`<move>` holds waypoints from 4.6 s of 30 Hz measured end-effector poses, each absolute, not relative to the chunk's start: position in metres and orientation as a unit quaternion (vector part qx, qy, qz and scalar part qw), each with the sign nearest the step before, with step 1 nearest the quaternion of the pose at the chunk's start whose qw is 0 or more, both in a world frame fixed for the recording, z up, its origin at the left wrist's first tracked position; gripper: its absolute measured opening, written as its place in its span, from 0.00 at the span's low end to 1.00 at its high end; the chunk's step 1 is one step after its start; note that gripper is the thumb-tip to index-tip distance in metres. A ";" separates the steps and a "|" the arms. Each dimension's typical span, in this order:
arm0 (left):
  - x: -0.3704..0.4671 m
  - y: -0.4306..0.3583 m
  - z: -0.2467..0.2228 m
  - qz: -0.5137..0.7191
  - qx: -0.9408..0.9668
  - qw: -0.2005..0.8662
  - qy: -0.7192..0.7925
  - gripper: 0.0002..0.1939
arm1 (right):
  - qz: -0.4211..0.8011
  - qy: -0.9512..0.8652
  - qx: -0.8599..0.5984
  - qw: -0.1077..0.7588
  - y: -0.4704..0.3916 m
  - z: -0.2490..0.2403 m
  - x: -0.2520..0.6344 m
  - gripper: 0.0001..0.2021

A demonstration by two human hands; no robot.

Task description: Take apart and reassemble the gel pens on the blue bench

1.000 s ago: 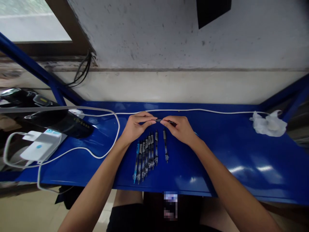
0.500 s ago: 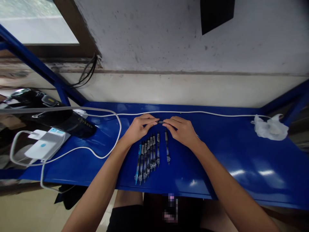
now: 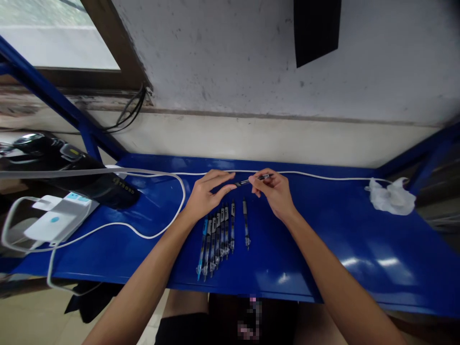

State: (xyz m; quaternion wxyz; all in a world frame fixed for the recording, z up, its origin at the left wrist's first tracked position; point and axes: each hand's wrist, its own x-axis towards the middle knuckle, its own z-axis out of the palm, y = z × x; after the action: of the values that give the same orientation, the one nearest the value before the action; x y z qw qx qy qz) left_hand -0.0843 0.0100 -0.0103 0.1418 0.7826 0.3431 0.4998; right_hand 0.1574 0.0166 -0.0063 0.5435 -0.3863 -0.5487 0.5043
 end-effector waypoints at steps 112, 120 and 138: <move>-0.078 0.011 -0.010 0.535 0.681 0.301 0.399 0.20 | 0.456 -0.596 -0.403 0.524 0.024 -0.022 0.144 0.33; -0.075 0.012 -0.012 0.562 0.594 0.444 0.367 0.15 | 0.416 -0.673 -0.399 0.464 0.019 -0.015 0.145 0.31; -0.076 0.022 -0.018 0.633 0.507 0.448 0.376 0.16 | 0.259 -0.788 -0.384 0.406 0.016 -0.016 0.147 0.24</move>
State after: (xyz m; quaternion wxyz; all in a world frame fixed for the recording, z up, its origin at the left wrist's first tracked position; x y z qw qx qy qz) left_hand -0.0757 0.0215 -0.0177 0.4481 0.5071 0.3760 0.6330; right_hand 0.1467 0.0158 -0.0164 0.4062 -0.3839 -0.7879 0.2587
